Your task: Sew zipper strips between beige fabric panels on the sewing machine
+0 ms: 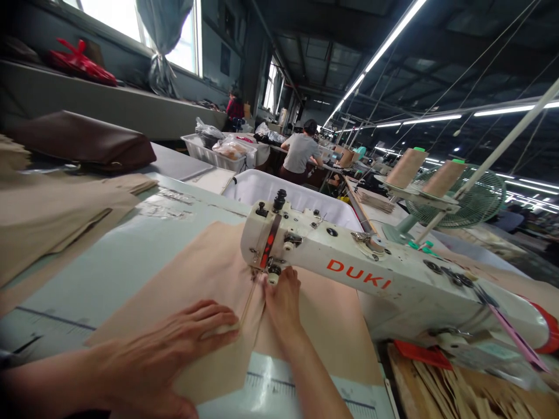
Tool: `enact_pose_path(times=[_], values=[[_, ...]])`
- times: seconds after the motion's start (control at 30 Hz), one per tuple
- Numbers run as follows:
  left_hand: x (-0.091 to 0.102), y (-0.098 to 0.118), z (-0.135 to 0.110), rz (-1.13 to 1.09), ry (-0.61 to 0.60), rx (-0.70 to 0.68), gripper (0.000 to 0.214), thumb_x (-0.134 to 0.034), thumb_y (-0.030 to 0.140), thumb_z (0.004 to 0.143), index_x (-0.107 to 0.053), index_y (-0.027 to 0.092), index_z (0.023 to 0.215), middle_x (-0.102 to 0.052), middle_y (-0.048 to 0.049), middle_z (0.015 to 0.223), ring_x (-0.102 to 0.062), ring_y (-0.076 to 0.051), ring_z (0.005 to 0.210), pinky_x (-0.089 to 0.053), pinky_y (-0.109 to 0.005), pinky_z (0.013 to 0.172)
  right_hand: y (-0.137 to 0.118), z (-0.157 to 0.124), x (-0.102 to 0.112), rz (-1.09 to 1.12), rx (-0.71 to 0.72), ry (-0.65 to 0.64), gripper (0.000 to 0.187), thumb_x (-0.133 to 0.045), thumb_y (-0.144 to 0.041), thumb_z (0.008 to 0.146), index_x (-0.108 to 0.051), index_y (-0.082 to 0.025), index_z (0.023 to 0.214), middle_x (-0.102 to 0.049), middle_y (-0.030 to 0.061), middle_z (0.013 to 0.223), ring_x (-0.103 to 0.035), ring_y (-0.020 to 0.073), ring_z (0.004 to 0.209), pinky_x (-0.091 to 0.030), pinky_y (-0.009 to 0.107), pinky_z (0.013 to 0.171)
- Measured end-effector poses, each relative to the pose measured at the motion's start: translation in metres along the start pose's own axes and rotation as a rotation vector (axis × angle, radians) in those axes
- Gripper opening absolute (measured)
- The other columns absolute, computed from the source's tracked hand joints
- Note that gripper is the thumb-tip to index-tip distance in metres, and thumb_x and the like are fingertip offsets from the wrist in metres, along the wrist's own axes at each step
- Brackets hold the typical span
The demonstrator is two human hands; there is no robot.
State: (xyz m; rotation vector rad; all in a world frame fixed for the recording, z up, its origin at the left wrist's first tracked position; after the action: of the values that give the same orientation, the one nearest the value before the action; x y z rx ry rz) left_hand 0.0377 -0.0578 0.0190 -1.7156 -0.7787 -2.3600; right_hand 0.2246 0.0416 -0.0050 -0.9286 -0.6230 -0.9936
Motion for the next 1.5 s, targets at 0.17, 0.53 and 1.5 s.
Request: enact_pose_path(times=[0.17,0.53,1.5], values=[[0.005,-0.007,0.013,0.014,-0.034,0.015,0.088,-0.070,0.071,0.076,-0.052,0.017,0.143,-0.055,-0.0151,0.143,-0.054,-0.034,0.129,-0.034,-0.046,0.116,-0.003,-0.011,0.015,-0.042,0.040,0.004,0.017,-0.052,-0.018,0.094,-0.069,-0.018,0.091,-0.065,0.0104,0.101,-0.058,0.0270,0.100,-0.044,0.041,0.091],[0.006,-0.037,0.039,-0.006,-0.031,0.013,0.085,-0.069,0.070,0.078,-0.049,0.023,0.146,-0.056,-0.0101,0.142,-0.052,-0.033,0.128,-0.030,-0.046,0.115,-0.008,-0.006,0.019,-0.081,0.089,0.035,0.017,-0.053,-0.014,0.091,-0.068,-0.017,0.086,-0.065,0.0095,0.094,-0.057,0.0268,0.095,-0.041,0.040,0.088],[0.000,-0.066,0.054,-0.004,-0.028,0.027,0.080,-0.066,0.065,0.084,-0.042,0.026,0.150,-0.054,-0.0108,0.134,-0.053,-0.033,0.122,-0.042,-0.044,0.109,-0.014,-0.005,0.023,-0.062,0.081,0.061,0.019,-0.052,-0.016,0.093,-0.070,-0.017,0.100,-0.066,0.0101,0.106,-0.056,0.0290,0.107,-0.041,0.043,0.093]])
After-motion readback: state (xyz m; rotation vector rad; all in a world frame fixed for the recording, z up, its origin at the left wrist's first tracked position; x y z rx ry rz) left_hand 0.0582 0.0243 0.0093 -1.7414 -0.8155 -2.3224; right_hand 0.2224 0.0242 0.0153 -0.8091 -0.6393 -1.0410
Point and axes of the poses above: each hand's wrist, its own z-axis towards the middle knuckle, its own x-axis out of the back of the hand, y = z × x, the point moved 7 cm from there along z, towards the middle knuckle
